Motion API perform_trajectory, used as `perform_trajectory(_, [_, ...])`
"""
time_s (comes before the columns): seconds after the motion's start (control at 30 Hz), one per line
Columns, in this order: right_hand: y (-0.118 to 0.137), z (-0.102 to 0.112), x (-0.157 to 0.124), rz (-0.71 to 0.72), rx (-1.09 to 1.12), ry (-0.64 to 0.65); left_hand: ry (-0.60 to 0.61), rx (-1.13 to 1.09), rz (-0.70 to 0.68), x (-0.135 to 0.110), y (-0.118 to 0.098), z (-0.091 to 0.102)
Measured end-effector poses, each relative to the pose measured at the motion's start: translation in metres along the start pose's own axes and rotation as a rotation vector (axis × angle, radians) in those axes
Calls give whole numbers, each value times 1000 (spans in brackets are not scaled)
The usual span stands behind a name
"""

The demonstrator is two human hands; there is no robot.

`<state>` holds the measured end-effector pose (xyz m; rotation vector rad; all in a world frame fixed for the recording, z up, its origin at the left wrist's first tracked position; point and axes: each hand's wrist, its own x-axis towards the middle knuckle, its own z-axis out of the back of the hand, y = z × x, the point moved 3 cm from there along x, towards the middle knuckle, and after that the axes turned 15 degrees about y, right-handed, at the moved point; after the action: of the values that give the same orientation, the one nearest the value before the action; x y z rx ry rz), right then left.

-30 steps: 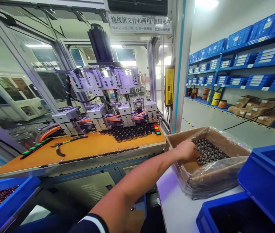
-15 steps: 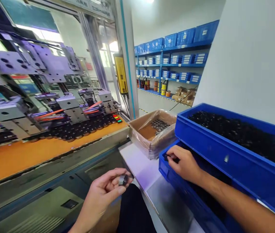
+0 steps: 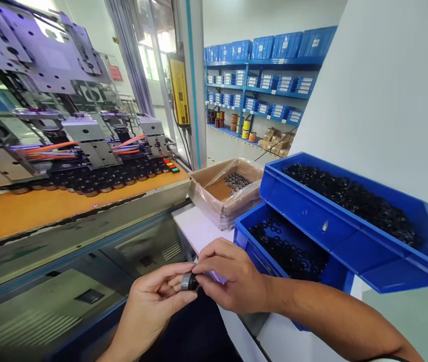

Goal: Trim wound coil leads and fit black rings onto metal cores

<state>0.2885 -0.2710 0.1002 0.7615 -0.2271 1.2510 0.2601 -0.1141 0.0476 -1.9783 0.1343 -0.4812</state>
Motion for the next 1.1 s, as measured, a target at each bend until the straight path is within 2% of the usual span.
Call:
perform_trajectory(0.13, [4, 1, -2, 80, -16, 29, -10, 42, -21, 1, -2, -2])
perform_trajectory(0.23, [4, -1, -3, 116, -121, 0, -37, 64, -18, -1, -2, 0])
perform_trajectory(0.4, [2, -4, -7, 199, -236, -10, -24, -4, -8, -3, -1, -1])
perform_trajectory(0.63, [2, -2, -5, 187, -271, 6, 15, -104, 32, -1, 3, -3])
perform_trajectory(0.87, [3, 1, -5, 192, -308, 16, 1, 38, -21, -5, 3, 2])
perform_trajectory(1.1, [4, 1, -6, 196, -293, 19, -16, 90, -60, -8, 6, 3])
